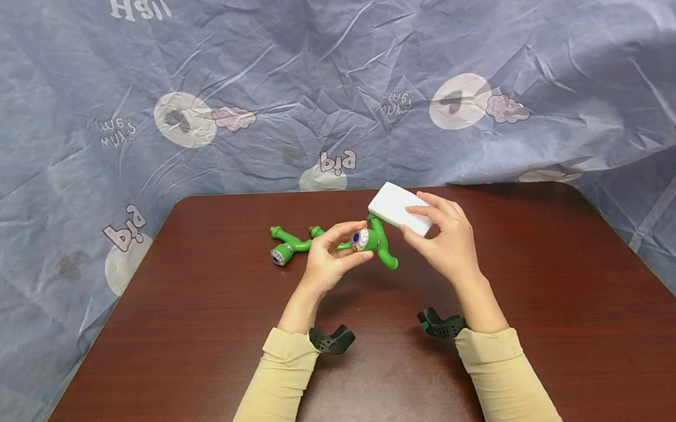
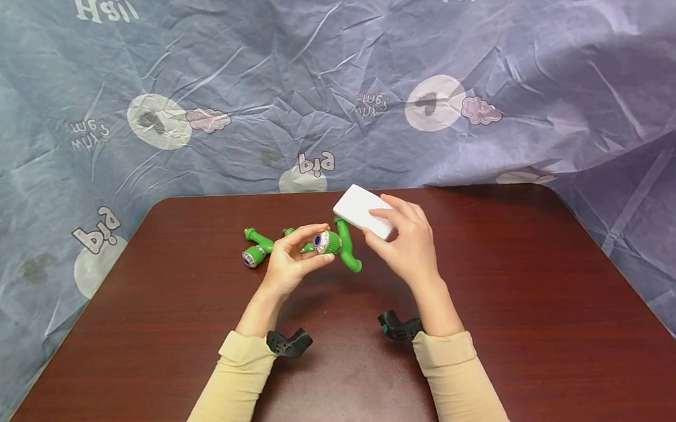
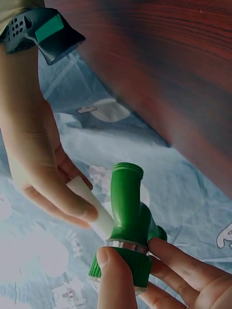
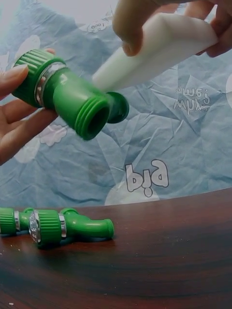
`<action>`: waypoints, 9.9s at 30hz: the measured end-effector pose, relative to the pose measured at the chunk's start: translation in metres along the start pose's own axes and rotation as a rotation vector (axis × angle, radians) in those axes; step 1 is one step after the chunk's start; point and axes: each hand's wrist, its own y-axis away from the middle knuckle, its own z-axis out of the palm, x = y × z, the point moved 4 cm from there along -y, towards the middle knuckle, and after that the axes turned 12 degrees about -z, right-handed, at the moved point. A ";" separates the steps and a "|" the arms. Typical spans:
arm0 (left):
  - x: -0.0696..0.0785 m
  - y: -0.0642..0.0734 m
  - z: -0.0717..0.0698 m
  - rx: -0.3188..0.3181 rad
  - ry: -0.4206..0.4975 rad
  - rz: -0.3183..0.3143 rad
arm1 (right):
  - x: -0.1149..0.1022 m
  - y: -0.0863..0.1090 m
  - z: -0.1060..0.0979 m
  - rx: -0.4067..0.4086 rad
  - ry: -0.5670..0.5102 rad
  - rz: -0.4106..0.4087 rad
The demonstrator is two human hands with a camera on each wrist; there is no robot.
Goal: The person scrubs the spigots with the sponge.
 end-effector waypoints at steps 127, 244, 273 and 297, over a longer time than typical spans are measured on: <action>0.039 0.013 -0.009 0.370 -0.169 0.104 | -0.016 -0.002 0.001 -0.144 -0.234 -0.074; 0.008 0.001 -0.028 0.400 0.249 -0.034 | 0.004 0.004 0.001 -0.251 -0.219 0.089; 0.008 0.001 -0.024 0.410 0.267 -0.017 | 0.000 0.002 -0.002 -0.149 -0.280 0.010; 0.005 0.002 -0.022 0.427 0.166 -0.010 | -0.013 -0.003 -0.003 -0.072 -0.199 -0.060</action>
